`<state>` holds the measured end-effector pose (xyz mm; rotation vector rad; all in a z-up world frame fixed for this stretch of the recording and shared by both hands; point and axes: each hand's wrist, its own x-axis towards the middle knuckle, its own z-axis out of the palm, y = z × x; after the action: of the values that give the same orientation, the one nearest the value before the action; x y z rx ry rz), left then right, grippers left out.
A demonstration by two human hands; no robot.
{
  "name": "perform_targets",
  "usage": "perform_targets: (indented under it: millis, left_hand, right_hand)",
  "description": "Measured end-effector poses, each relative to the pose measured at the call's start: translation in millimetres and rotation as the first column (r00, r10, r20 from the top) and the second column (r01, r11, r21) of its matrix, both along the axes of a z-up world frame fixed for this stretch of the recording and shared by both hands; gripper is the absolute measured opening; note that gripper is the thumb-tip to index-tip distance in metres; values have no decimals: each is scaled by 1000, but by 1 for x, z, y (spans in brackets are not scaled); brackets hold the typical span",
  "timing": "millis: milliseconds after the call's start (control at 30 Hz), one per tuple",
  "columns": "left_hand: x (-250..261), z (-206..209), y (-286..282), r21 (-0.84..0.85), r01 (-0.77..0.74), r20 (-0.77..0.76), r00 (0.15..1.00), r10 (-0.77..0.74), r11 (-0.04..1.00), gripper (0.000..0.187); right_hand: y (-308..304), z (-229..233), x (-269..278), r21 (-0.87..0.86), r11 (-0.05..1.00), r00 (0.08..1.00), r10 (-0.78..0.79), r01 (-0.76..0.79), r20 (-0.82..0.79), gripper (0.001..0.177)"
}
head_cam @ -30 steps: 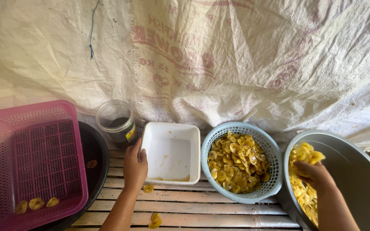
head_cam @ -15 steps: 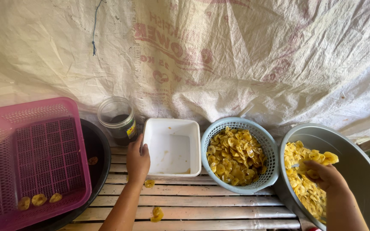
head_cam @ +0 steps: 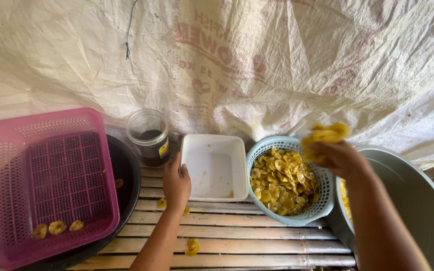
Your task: The person sorts dried fruit slices into containers by hand and using a small scoop to transfer liquid between jars.
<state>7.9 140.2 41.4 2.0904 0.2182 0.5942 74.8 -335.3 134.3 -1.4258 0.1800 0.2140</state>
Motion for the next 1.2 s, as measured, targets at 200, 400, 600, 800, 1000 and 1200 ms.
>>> perform_targets:
  millis: [200,400,600,800,1000,1200]
  left_hand:
    - [-2,-4,-2,23,-3,23,1000,3,1000,41]
    - [-9,14,-2,2,13,-64,998,-12,1000,46]
    - [-13,23,-1,-71,50,-145,988,-60,996,46]
    - [-10,7,2,85,17,-6,1000,-17,996,46]
    - [-10,9,4,49,33,-65,997,-30,998,43]
    - [-10,5,4,110,31,-18,999,-29,993,44]
  right_hand:
    - [202,-38,13,-19,870,870,493,-494,-26,53]
    - [284,-36,-12,-516,782,937,296,-349,-185,77]
    - [170,-2,-22,-572,813,994,85,-112,-73,50]
    - [-89,-23,-85,-683,679,887,-452,269,-100,78]
    - [-143,-117,-140,-702,708,665,-491,-72,-563,112]
    - [-121,-139,-108,-670,734,852,-276,-111,-444,105]
